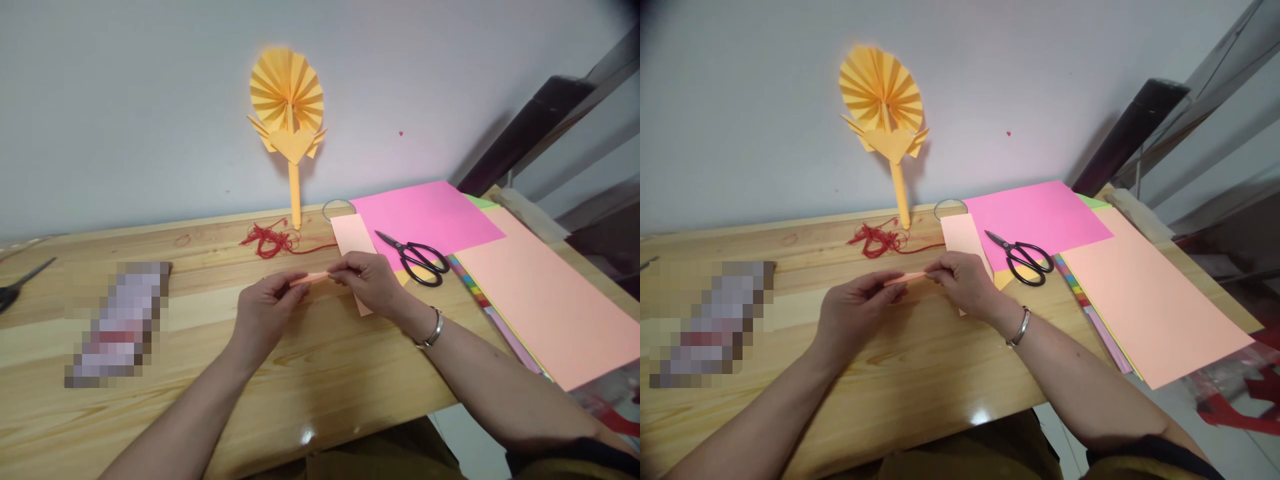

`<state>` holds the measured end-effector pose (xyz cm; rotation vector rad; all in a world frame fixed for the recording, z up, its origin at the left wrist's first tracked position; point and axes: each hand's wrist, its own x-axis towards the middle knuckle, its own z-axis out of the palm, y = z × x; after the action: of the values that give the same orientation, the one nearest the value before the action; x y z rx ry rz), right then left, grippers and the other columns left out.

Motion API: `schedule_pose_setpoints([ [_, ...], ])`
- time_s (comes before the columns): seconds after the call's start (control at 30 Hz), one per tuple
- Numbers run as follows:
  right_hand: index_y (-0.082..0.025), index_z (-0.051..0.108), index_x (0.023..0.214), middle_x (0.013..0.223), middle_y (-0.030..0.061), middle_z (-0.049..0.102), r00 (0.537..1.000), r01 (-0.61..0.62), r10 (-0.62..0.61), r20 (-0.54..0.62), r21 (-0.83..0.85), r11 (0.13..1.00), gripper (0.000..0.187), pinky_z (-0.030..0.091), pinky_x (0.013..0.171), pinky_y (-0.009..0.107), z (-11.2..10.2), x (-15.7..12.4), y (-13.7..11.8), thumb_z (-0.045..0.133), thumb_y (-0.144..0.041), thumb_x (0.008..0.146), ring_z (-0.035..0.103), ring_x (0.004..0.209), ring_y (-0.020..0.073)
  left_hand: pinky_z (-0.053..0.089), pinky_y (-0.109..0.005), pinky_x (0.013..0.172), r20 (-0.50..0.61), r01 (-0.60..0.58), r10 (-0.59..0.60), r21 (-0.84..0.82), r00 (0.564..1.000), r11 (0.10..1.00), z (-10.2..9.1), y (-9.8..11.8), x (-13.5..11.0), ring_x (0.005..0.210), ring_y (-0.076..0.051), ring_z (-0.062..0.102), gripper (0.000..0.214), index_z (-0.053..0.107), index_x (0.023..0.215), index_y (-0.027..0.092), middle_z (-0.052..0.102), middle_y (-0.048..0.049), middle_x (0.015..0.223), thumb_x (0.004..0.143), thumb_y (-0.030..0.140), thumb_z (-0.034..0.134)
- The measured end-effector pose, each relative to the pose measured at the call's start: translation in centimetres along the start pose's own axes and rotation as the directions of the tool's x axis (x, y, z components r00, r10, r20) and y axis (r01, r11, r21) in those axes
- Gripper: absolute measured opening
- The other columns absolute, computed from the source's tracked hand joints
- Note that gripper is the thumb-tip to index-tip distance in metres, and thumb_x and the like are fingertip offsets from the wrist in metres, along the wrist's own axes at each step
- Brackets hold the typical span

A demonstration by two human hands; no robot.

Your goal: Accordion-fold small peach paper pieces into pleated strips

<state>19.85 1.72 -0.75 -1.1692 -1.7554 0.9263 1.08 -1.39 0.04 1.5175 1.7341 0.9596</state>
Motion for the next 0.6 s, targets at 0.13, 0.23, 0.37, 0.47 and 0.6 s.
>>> schedule_pose_setpoints([
  [0.13,-0.018,0.070,0.077,0.070,0.0004,0.068,1.000,-0.007,0.007,0.003,-0.005,1.000,0.008,0.048,0.062,0.024,0.00,-0.03,-0.05,0.062,-0.016,0.076,0.061,0.064,0.0119,0.049,-0.022,0.062,0.018,-0.015,0.015,0.016,1.000,1.000,-0.11,0.04,0.04,0.063,-0.014,0.063,0.025,0.072,0.090,0.022,0.072,0.0003,0.070,0.072,0.037,0.065],
  [0.23,-0.018,0.070,0.077,0.070,0.0007,0.068,1.000,-0.003,0.003,0.008,-0.012,1.000,0.008,0.048,0.062,0.024,-0.04,-0.03,-0.12,0.062,-0.016,0.076,0.061,0.065,0.0121,0.049,-0.021,0.062,0.022,-0.020,0.020,0.018,1.000,1.000,-0.12,0.12,0.04,0.063,-0.014,0.063,0.024,0.072,0.089,0.022,0.072,0.0007,0.071,0.073,0.038,0.064],
  [0.37,-0.018,0.070,0.076,0.070,0.0005,0.067,1.000,-0.001,0.001,0.014,-0.019,1.000,0.009,0.048,0.062,0.024,-0.06,0.04,-0.14,0.061,-0.015,0.076,0.061,0.064,0.0120,0.049,-0.022,0.062,0.026,-0.021,0.021,0.022,0.999,1.000,-0.10,0.06,0.09,0.063,-0.015,0.064,0.024,0.072,0.088,0.022,0.072,0.0008,0.070,0.073,0.039,0.064],
  [0.47,-0.018,0.070,0.076,0.070,0.0002,0.067,1.000,-0.003,0.003,0.014,-0.008,1.000,0.009,0.048,0.062,0.024,0.00,0.06,-0.08,0.061,-0.015,0.076,0.061,0.065,0.0120,0.049,-0.022,0.063,0.030,-0.018,0.018,0.026,0.999,0.999,-0.09,-0.05,0.12,0.064,-0.015,0.064,0.023,0.072,0.087,0.023,0.072,0.0010,0.070,0.073,0.039,0.064],
  [0.6,-0.018,0.070,0.076,0.070,0.0003,0.068,1.000,-0.001,0.001,0.008,-0.014,1.000,0.009,0.048,0.062,0.024,0.01,0.06,-0.02,0.061,-0.015,0.076,0.061,0.065,0.0124,0.049,-0.022,0.062,0.033,0.013,-0.014,0.019,0.999,1.000,-0.06,-0.15,0.12,0.063,-0.015,0.064,0.023,0.072,0.088,0.023,0.072,0.0009,0.069,0.071,0.037,0.065],
])
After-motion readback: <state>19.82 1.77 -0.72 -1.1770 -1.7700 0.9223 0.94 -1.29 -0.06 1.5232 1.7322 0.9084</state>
